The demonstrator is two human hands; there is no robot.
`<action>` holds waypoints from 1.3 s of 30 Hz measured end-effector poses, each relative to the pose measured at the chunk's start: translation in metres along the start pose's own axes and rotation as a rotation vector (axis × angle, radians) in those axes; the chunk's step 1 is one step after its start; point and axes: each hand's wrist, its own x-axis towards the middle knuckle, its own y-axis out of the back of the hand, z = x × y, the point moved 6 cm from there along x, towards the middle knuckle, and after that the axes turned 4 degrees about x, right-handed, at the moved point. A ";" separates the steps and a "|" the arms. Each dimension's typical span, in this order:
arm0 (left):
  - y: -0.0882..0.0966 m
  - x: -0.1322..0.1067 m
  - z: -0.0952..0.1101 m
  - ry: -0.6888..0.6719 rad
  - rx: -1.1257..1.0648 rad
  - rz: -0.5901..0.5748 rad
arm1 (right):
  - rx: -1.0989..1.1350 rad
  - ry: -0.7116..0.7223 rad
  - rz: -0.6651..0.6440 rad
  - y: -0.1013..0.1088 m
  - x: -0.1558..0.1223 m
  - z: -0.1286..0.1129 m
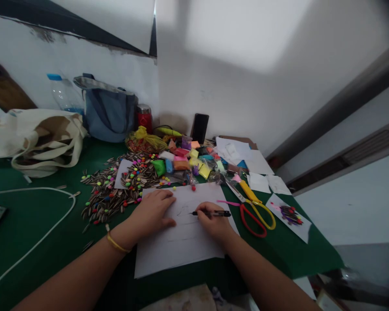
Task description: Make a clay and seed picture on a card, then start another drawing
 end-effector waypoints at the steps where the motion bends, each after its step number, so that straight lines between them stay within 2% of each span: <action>1: 0.000 0.000 0.000 -0.001 0.000 -0.002 | -0.011 0.015 -0.020 -0.001 0.000 -0.002; 6: 0.000 -0.001 0.001 -0.004 0.015 0.001 | -0.089 0.125 -0.134 -0.011 -0.001 -0.014; 10: -0.001 0.000 0.000 -0.004 0.007 0.001 | -0.101 0.155 -0.166 -0.014 -0.001 -0.015; 27: -0.001 -0.001 -0.001 -0.010 0.004 0.007 | -0.121 0.114 -0.198 -0.015 0.001 -0.020; 39: 0.000 -0.001 0.000 -0.003 -0.009 -0.004 | -0.111 0.111 -0.137 -0.012 0.001 -0.013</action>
